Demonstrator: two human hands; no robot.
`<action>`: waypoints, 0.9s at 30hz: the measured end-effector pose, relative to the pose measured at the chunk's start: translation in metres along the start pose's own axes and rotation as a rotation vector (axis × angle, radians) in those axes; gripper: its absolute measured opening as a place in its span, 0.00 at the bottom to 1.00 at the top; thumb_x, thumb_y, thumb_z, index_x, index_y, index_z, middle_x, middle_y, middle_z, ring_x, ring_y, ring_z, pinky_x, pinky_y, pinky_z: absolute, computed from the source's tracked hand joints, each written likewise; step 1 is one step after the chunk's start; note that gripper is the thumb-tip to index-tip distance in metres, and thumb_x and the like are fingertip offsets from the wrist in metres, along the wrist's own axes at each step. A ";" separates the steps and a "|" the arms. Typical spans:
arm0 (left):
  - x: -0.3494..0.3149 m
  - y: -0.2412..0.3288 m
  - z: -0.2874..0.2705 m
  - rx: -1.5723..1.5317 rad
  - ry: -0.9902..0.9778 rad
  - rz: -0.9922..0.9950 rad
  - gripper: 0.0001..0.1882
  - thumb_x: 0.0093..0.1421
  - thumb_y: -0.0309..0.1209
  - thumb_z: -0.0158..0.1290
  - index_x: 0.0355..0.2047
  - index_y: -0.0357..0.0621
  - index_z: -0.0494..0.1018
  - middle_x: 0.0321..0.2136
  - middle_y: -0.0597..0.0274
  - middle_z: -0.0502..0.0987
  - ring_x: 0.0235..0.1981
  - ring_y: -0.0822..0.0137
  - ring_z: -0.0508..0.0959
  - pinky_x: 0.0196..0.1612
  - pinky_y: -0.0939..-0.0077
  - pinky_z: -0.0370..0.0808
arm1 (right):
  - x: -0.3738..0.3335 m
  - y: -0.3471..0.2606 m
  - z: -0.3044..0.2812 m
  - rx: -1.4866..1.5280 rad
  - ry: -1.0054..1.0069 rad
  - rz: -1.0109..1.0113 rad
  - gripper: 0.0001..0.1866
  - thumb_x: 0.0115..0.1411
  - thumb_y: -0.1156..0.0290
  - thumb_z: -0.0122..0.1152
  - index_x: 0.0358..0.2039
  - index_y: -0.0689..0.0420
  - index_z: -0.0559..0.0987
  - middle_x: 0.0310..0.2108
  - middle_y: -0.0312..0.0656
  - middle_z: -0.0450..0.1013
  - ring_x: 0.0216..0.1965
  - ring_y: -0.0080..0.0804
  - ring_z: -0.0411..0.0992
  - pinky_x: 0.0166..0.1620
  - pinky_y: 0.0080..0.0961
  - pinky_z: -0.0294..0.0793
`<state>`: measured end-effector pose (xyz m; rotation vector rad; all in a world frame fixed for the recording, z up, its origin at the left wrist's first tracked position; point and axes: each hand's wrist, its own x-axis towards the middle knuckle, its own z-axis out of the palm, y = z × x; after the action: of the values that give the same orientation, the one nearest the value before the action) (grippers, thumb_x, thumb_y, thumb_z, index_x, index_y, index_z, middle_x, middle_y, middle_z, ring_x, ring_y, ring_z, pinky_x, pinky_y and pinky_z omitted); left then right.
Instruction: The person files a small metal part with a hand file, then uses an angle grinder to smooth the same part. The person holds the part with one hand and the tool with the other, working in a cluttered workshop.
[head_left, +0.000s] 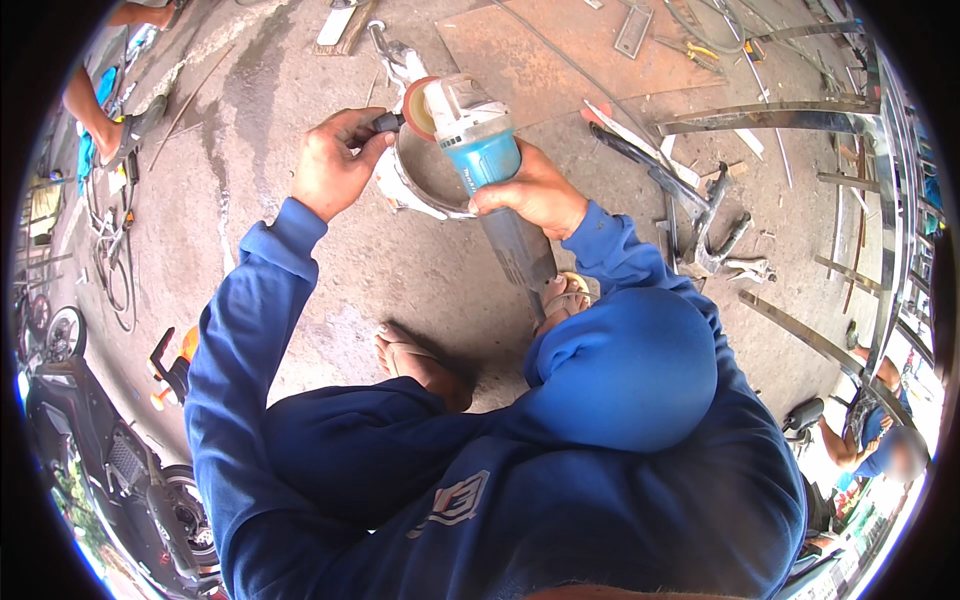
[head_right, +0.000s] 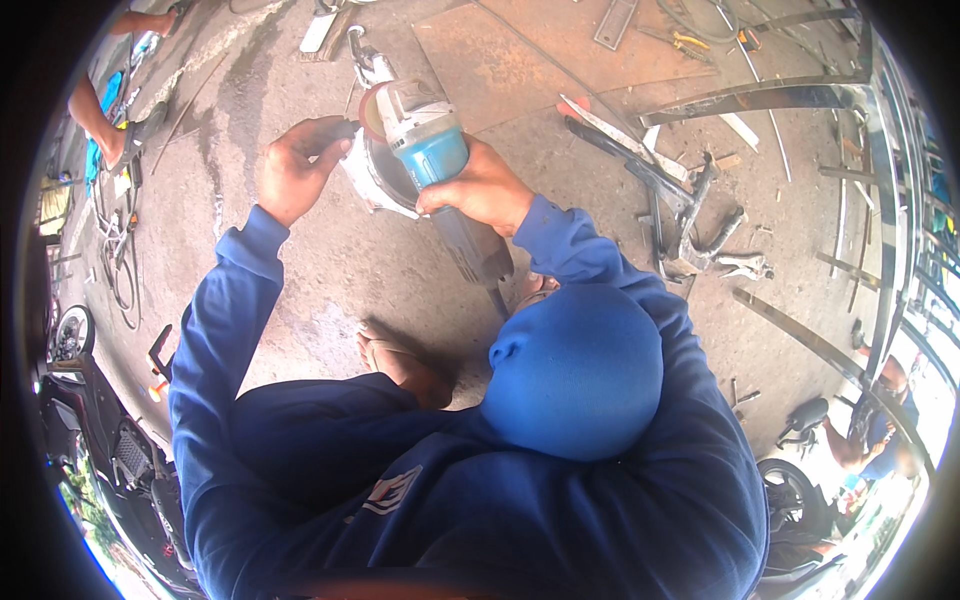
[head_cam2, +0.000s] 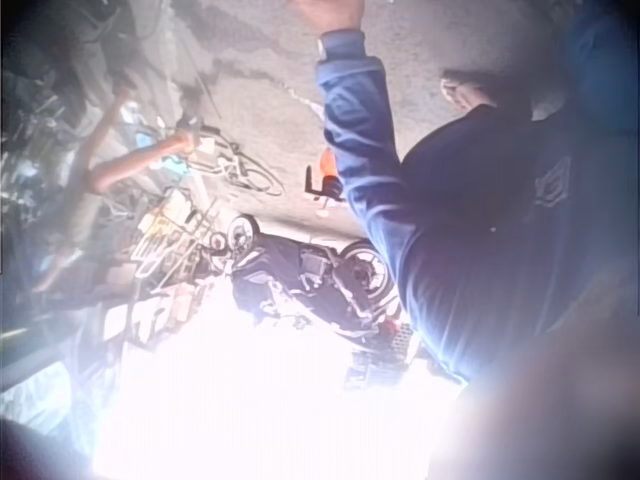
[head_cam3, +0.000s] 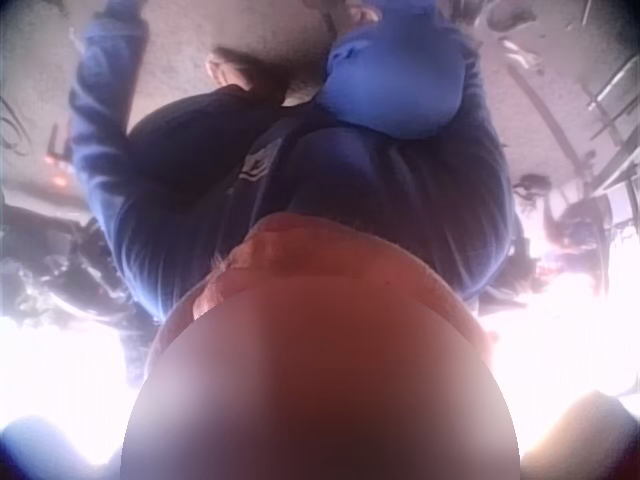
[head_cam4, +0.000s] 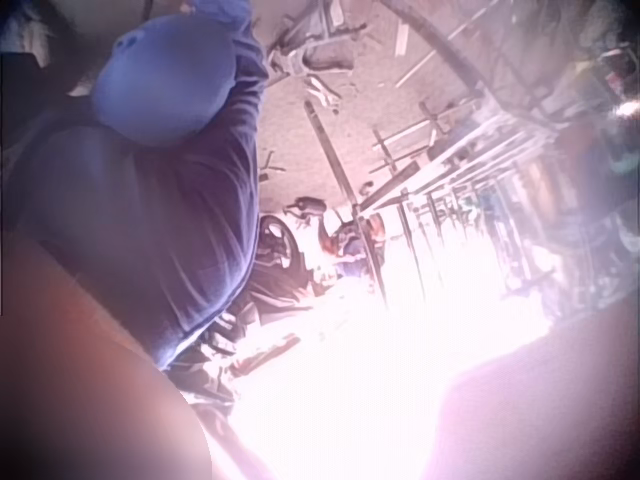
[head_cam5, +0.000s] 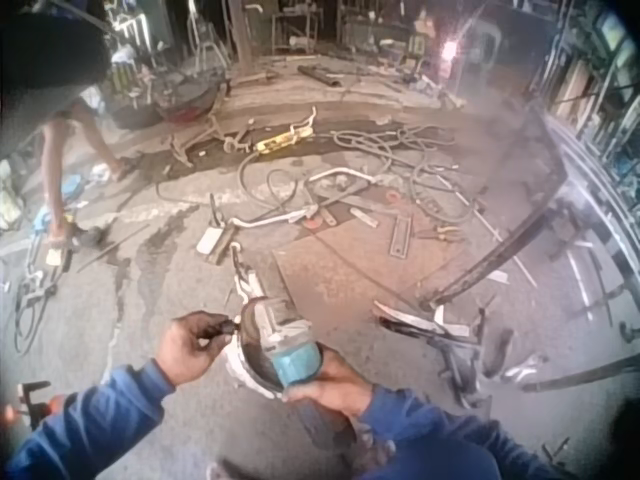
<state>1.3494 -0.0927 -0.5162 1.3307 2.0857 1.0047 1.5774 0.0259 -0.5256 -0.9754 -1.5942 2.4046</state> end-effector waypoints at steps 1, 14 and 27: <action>0.000 0.000 -0.001 0.006 0.001 -0.001 0.15 0.55 0.26 0.62 0.44 0.39 0.78 0.30 0.55 0.82 0.31 0.69 0.82 0.36 0.75 0.78 | 0.000 0.000 0.000 -0.005 0.012 0.026 0.33 0.39 0.76 0.70 0.50 0.61 0.71 0.40 0.42 0.75 0.42 0.32 0.73 0.46 0.29 0.74; 0.003 -0.002 0.000 0.047 0.034 0.012 0.15 0.54 0.25 0.62 0.44 0.40 0.78 0.29 0.56 0.82 0.30 0.69 0.82 0.35 0.75 0.77 | -0.001 0.001 0.001 -0.011 0.005 -0.019 0.33 0.39 0.76 0.70 0.50 0.61 0.72 0.42 0.42 0.74 0.45 0.33 0.72 0.49 0.29 0.72; 0.001 0.001 0.000 -0.146 -0.040 -0.147 0.15 0.59 0.27 0.60 0.46 0.34 0.76 0.32 0.56 0.82 0.34 0.73 0.80 0.39 0.78 0.77 | -0.002 0.003 -0.002 -0.013 0.000 -0.034 0.34 0.39 0.76 0.70 0.50 0.62 0.71 0.41 0.43 0.74 0.44 0.32 0.73 0.47 0.29 0.73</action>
<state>1.3495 -0.0916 -0.5152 1.1004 2.0069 1.0365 1.5806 0.0251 -0.5281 -0.9426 -1.6146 2.3749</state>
